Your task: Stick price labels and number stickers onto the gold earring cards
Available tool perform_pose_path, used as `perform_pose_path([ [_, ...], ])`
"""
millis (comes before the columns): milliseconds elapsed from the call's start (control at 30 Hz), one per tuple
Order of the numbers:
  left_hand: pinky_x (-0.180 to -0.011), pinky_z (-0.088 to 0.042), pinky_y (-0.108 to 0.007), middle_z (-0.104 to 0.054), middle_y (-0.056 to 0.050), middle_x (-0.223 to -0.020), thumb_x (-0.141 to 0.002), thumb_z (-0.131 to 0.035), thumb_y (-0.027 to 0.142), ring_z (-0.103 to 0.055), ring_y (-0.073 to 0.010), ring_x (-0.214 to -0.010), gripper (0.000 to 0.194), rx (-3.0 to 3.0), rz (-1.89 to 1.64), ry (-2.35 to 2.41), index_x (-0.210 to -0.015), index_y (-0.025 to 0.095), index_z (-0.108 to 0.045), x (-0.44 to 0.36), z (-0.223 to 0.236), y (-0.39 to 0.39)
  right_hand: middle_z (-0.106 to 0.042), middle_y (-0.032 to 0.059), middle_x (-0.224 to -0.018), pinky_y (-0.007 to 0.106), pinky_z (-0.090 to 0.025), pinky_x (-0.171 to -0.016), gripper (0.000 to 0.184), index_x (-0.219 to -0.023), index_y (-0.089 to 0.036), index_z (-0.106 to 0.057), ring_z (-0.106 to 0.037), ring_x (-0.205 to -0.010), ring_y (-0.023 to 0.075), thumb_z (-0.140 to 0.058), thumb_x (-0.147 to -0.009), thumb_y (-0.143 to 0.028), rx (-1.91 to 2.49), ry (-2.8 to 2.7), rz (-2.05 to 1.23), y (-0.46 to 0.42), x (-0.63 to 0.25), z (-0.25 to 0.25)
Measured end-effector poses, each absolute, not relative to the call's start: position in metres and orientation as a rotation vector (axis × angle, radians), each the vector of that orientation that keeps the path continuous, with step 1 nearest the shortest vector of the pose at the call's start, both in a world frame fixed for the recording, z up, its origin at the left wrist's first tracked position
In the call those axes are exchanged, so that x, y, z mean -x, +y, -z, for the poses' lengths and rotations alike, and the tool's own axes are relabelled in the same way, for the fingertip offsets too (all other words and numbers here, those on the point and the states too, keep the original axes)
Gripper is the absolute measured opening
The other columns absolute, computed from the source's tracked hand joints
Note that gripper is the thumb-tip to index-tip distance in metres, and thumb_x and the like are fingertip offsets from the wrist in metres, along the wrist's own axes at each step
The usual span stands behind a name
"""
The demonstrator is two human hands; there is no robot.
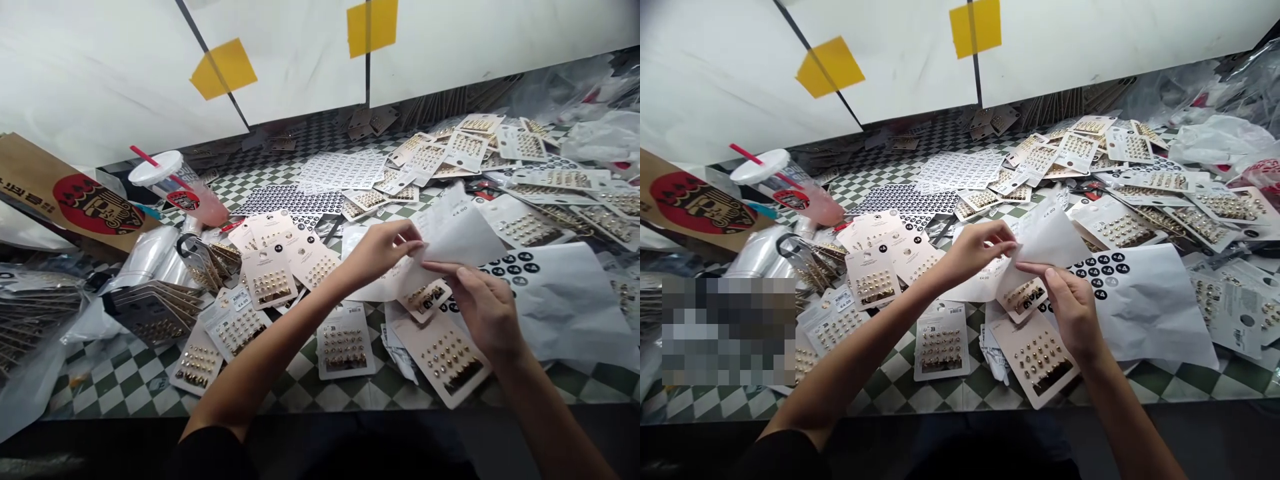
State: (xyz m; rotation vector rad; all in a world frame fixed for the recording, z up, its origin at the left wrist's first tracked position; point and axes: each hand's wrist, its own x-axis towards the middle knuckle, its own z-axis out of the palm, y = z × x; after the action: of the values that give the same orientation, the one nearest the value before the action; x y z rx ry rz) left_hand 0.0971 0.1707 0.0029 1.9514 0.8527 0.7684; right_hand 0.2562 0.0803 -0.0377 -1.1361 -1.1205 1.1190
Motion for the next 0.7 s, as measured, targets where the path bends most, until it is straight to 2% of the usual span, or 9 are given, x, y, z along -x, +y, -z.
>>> perform_pose_path([
  [100, -0.067, -0.050, -0.026, -0.064, -0.005, -0.082, -0.086, -0.055, 0.021, -0.060, -0.0114, -0.073, 0.009, -1.843, -0.982, 1.095, -0.080, 0.016, -0.057, -0.089, -0.001, 0.171, -0.069, 0.0045, -0.108, 0.041, -0.043, -0.100, 0.027, -0.094, -0.024, -0.070, -0.057, -0.113, 0.0230, -0.044, -0.091, -0.031, 1.175, -1.039, -1.082, 0.083, -0.259, 0.039],
  [167, -0.066, -0.050, -0.026, -0.062, -0.005, -0.082, -0.088, -0.053, 0.023, -0.058, -0.0119, -0.073, 0.010, -1.894, -1.109, 1.243, -0.081, 0.016, -0.055, -0.082, 0.000, 0.164, -0.070, 0.0057, -0.101, 0.041, -0.048, -0.088, 0.030, -0.098, -0.021, -0.069, -0.062, -0.099, 0.0230, -0.043, -0.092, -0.035, 1.287, -1.063, -0.997, 0.082, -0.262, 0.039],
  [267, -0.059, -0.048, -0.026, -0.059, -0.005, -0.075, -0.091, -0.047, 0.023, -0.055, -0.0121, -0.066, 0.015, -2.173, -1.106, 1.364, -0.078, 0.018, -0.054, -0.073, 0.003, 0.137, -0.067, 0.0069, -0.082, 0.039, -0.048, -0.070, 0.036, -0.102, -0.019, -0.069, -0.061, -0.073, 0.0218, -0.040, -0.093, -0.038, 1.619, -1.195, -0.568, 0.070, -0.258, 0.032],
  [333, -0.051, -0.044, -0.025, -0.057, -0.004, -0.069, -0.093, -0.040, 0.021, -0.053, -0.0125, -0.060, 0.023, -2.391, -1.022, 1.381, -0.075, 0.019, -0.055, -0.072, 0.006, 0.111, -0.064, 0.0071, -0.076, 0.037, -0.045, -0.066, 0.036, -0.094, -0.019, -0.070, -0.058, -0.068, 0.0209, -0.039, -0.093, -0.037, 1.678, -1.238, -0.347, 0.056, -0.247, 0.024],
  [400, -0.050, -0.041, -0.025, -0.059, -0.004, -0.069, -0.093, -0.038, 0.017, -0.056, -0.0142, -0.063, 0.025, -2.633, -0.959, 1.315, -0.078, 0.020, -0.058, -0.072, 0.010, 0.083, -0.063, 0.0059, -0.077, 0.034, -0.046, -0.067, 0.031, -0.085, -0.020, -0.069, -0.058, -0.071, 0.0200, -0.044, -0.091, -0.037, 1.544, -1.242, -0.505, 0.043, -0.231, 0.017],
  [533, -0.065, -0.046, -0.030, -0.065, -0.005, -0.081, -0.087, -0.051, 0.014, -0.060, -0.0179, -0.077, 0.010, -2.868, -1.053, 1.243, -0.091, 0.019, -0.059, -0.075, 0.016, 0.043, -0.064, 0.0032, -0.085, 0.031, -0.049, -0.077, 0.017, -0.086, -0.023, -0.068, -0.060, -0.083, 0.0193, -0.055, -0.087, -0.034, 1.239, -1.126, -1.095, 0.027, -0.201, 0.012],
  [567, -0.067, -0.047, -0.030, -0.064, -0.005, -0.083, -0.086, -0.054, 0.016, -0.060, -0.0182, -0.078, 0.008, -2.770, -1.145, 1.292, -0.093, 0.019, -0.057, -0.074, 0.017, 0.037, -0.064, 0.0030, -0.086, 0.031, -0.049, -0.078, 0.015, -0.087, -0.023, -0.068, -0.060, -0.085, 0.0191, -0.055, -0.087, -0.032, 1.212, -1.108, -1.140, 0.025, -0.197, 0.012],
  [633, -0.068, -0.048, -0.030, -0.062, -0.006, -0.089, -0.084, -0.060, 0.021, -0.058, -0.0182, -0.081, 0.018, -2.398, -1.312, 1.434, -0.101, 0.019, -0.053, -0.070, 0.019, 0.029, -0.064, 0.0031, -0.086, 0.030, -0.048, -0.078, 0.015, -0.088, -0.024, -0.069, -0.059, -0.086, 0.0187, -0.055, -0.088, -0.030, 1.187, -1.139, -1.148, 0.023, -0.194, 0.014],
  [700, -0.066, -0.048, -0.028, -0.059, -0.006, -0.093, -0.084, -0.062, 0.024, -0.056, -0.0165, -0.081, 0.022, -1.990, -1.329, 1.494, -0.103, 0.020, -0.053, -0.063, 0.021, 0.022, -0.063, 0.0042, -0.086, 0.030, -0.049, -0.075, 0.019, -0.088, -0.024, -0.071, -0.059, -0.086, 0.0192, -0.053, -0.089, -0.031, 1.173, -1.232, -1.133, 0.020, -0.193, 0.015],
])
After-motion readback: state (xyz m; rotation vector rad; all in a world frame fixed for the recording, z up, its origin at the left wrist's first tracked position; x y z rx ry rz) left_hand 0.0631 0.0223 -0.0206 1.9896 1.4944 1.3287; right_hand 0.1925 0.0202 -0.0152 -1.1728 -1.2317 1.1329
